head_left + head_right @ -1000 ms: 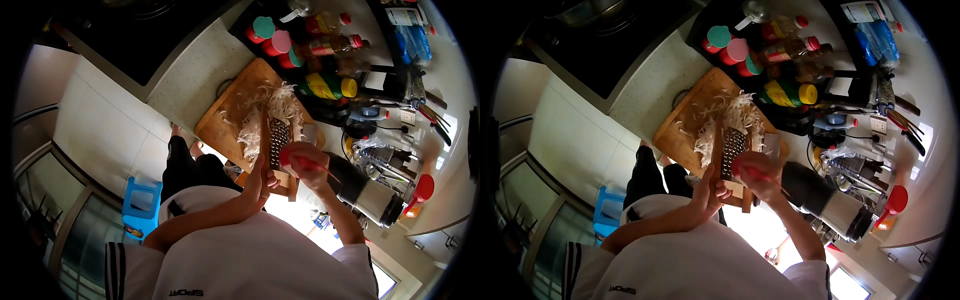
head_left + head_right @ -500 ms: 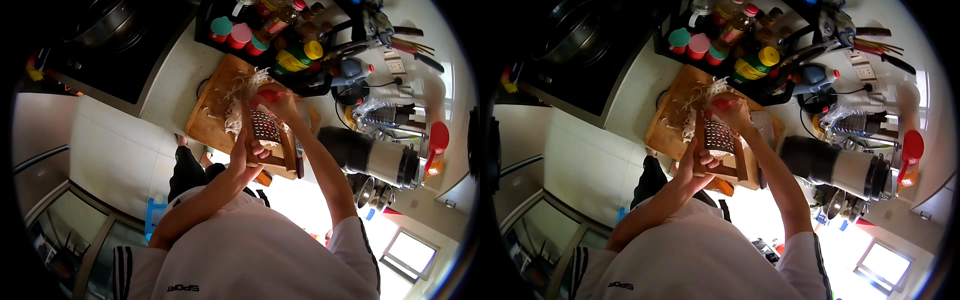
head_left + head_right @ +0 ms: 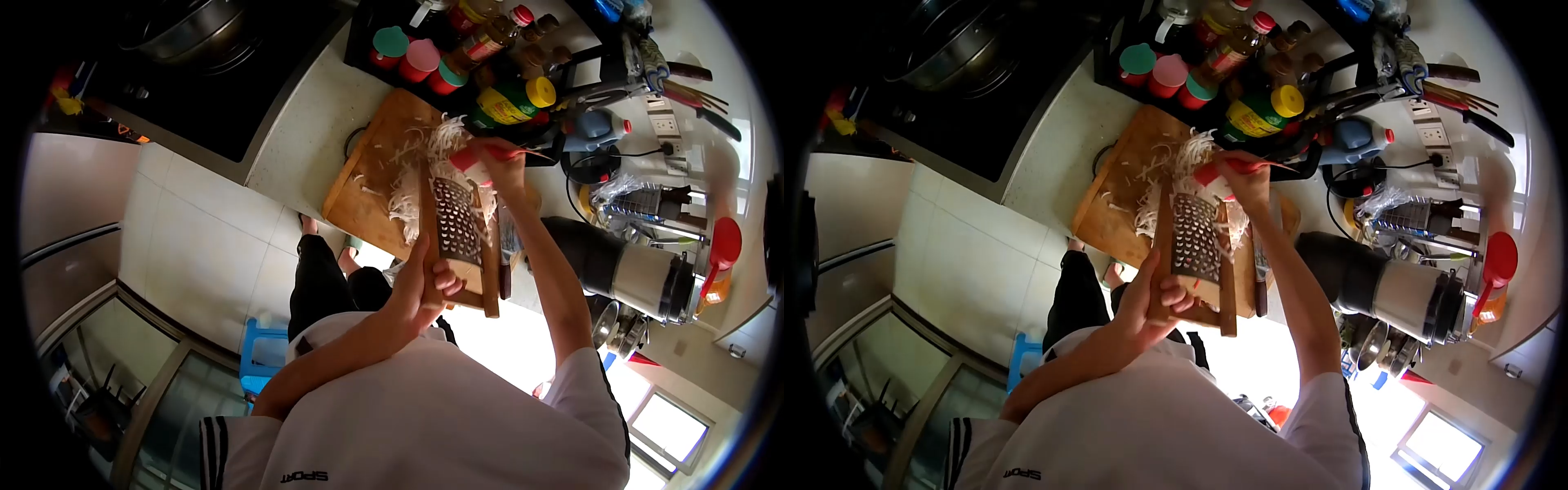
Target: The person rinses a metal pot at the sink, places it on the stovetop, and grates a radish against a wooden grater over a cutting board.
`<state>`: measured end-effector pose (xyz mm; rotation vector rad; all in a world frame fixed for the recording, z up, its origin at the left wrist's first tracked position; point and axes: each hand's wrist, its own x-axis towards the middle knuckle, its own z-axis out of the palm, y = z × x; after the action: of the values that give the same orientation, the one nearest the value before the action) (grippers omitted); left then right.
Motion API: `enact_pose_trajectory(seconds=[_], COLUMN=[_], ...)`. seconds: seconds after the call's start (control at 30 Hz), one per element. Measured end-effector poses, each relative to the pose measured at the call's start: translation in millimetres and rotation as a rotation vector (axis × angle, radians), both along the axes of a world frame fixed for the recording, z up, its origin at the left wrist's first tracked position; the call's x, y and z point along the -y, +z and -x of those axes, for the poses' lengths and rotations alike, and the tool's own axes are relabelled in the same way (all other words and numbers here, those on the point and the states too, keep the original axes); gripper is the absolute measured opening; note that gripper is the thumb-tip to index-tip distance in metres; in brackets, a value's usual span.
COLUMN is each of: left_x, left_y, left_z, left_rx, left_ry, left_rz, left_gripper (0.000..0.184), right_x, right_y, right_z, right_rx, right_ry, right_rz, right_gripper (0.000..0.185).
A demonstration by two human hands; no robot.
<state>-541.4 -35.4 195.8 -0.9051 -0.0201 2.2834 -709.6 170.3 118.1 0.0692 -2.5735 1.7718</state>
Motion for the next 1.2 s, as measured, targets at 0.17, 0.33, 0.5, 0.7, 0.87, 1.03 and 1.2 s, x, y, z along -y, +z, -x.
enact_pose_trajectory(seconds=[0.17, 0.33, 0.5, 0.7, 0.87, 1.03, 1.2], left_x=[26.8, 40.0, 51.4, 41.6, 21.6, 20.4, 26.9], left_y=[28.6, 45.9, 46.5, 21.8, 3.0, 6.8, 25.4], left_z=[-10.5, -9.7, -5.9, 1.4, 9.3, -1.5, -1.9], left_rx=[-0.064, -0.180, -0.200, -0.233, -0.195, -0.224, -0.194], left_ry=[-0.171, -0.314, -0.330, -0.264, -0.206, -0.230, -0.278], left_rz=[0.079, 0.178, 0.261, 0.270, 0.236, 0.247, 0.317], left_gripper=[0.053, 0.059, 0.060, 0.058, 0.058, 0.057, 0.057], right_x=[38.6, 47.5, -12.9, -68.8, -60.7, 0.2, 33.5], right_y=[3.9, -16.0, -15.0, -7.9, 16.6, 14.7, -20.1], right_z=[47.0, 77.6, 44.0, -21.0, -31.0, 23.0, 69.6], right_rx=[0.001, -0.004, 0.203, 0.221, 0.219, -0.156, -0.166], right_ry=[0.038, 0.150, 0.081, -0.002, -0.123, 0.191, 0.295], right_rz=[-0.016, -0.244, -0.383, -0.380, 0.016, -0.204, -0.084], right_gripper=[0.016, 0.017, 0.020, 0.021, 0.017, 0.017, 0.014])
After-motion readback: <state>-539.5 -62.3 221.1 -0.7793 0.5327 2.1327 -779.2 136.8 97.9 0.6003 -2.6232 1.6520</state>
